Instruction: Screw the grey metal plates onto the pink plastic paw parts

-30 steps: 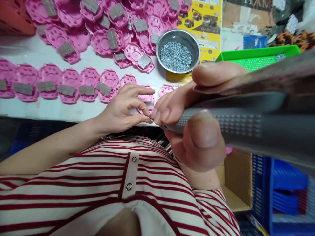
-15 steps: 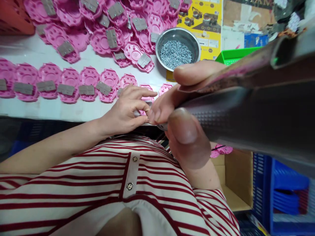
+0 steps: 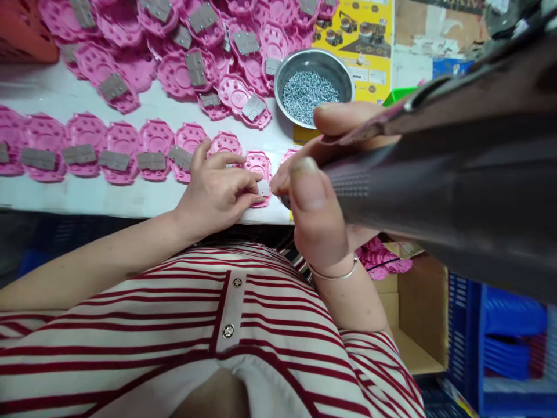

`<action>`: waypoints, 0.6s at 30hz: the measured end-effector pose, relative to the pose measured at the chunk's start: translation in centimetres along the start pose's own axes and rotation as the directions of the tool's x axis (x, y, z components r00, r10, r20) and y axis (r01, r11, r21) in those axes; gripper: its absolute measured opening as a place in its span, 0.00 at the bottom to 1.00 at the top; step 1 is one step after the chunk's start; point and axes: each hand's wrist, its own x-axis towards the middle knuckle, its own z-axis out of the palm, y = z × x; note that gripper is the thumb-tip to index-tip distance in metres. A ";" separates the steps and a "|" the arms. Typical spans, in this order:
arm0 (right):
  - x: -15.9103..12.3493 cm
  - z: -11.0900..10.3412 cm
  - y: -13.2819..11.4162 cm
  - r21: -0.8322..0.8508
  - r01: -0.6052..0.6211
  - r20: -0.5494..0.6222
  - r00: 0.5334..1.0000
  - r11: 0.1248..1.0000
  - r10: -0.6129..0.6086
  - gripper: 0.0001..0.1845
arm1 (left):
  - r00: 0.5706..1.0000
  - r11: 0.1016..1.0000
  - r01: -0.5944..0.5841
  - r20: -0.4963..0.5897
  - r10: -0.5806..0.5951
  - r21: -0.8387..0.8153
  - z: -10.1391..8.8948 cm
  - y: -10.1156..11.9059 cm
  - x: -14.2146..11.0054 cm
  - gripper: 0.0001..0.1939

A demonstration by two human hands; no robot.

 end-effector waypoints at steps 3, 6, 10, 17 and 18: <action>-0.5 0.8 0.2 -0.090 0.039 -0.017 0.999 0.995 -0.041 0.23 | 0.999 0.999 -0.033 0.001 0.033 -0.004 0.4 0.1 0.1 0.06; -0.8 0.6 0.5 -0.151 0.122 -0.104 0.985 0.981 -0.139 0.16 | 0.998 0.998 -0.054 0.012 0.055 -0.025 0.9 0.3 0.3 0.06; 0.0 -0.1 1.7 -0.174 0.318 -0.173 0.922 0.932 -0.347 0.08 | 0.998 0.997 -0.064 0.005 0.065 -0.045 1.4 0.3 0.5 0.06; 0.0 0.7 2.0 -0.217 0.313 -0.241 0.901 0.925 -0.362 0.07 | 0.998 0.996 -0.057 0.023 0.058 -0.069 1.3 0.3 0.2 0.07; -0.1 0.7 1.9 -0.212 0.305 -0.247 0.902 0.928 -0.353 0.07 | 0.998 0.996 -0.065 0.022 0.067 -0.060 1.3 0.3 0.2 0.07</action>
